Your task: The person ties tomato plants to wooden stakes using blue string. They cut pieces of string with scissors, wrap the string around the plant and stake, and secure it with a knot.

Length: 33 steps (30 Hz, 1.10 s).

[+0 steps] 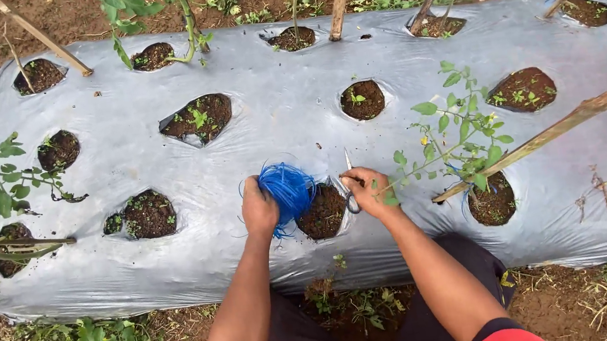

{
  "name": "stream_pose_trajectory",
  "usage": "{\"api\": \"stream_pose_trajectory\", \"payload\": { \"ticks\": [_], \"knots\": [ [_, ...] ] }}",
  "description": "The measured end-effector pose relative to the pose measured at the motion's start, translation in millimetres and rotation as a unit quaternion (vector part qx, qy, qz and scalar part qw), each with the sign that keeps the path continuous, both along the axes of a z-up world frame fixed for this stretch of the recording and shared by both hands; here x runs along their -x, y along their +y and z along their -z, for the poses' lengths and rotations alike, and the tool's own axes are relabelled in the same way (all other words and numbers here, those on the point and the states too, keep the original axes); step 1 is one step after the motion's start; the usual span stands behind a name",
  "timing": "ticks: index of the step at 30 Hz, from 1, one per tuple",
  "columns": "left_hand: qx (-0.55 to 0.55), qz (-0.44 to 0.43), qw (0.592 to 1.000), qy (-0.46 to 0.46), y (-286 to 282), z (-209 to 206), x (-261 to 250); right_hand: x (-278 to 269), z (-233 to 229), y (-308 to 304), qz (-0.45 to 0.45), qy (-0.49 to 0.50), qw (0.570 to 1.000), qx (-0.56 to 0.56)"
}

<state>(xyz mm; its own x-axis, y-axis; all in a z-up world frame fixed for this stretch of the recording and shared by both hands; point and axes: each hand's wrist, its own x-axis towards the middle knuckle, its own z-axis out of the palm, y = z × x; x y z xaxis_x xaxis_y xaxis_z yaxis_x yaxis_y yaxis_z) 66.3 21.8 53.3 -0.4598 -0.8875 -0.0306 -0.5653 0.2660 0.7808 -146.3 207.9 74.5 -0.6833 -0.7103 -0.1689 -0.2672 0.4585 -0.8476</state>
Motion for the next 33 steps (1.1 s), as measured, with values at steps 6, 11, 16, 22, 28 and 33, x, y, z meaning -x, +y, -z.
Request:
{"api": "stream_pose_trajectory", "payload": {
  "ticks": [6,11,16,22,28,33],
  "knots": [
    [0.011,0.095,0.989,-0.113,-17.0,-3.1,29.7,69.2,9.6,-83.2,0.126,0.178,0.976,0.005],
    [0.232,0.101,0.962,-0.104,-22.9,43.1,31.0,116.1,38.1,-120.0,0.133,0.208,0.965,-0.086],
    [0.348,0.076,0.931,-0.074,-30.5,62.9,31.5,136.9,50.8,-151.6,0.089,0.199,0.960,-0.174],
    [0.372,0.070,0.924,-0.060,-26.5,52.6,28.0,139.4,58.3,-160.2,0.032,0.216,0.940,-0.261],
    [0.368,0.064,0.927,-0.045,-26.1,46.0,26.6,115.2,35.8,-149.9,0.049,0.224,0.947,-0.226],
    [0.256,0.107,0.961,-0.016,-30.1,41.1,21.1,62.3,24.5,-131.9,0.087,0.316,0.939,0.107]
  ]
}}
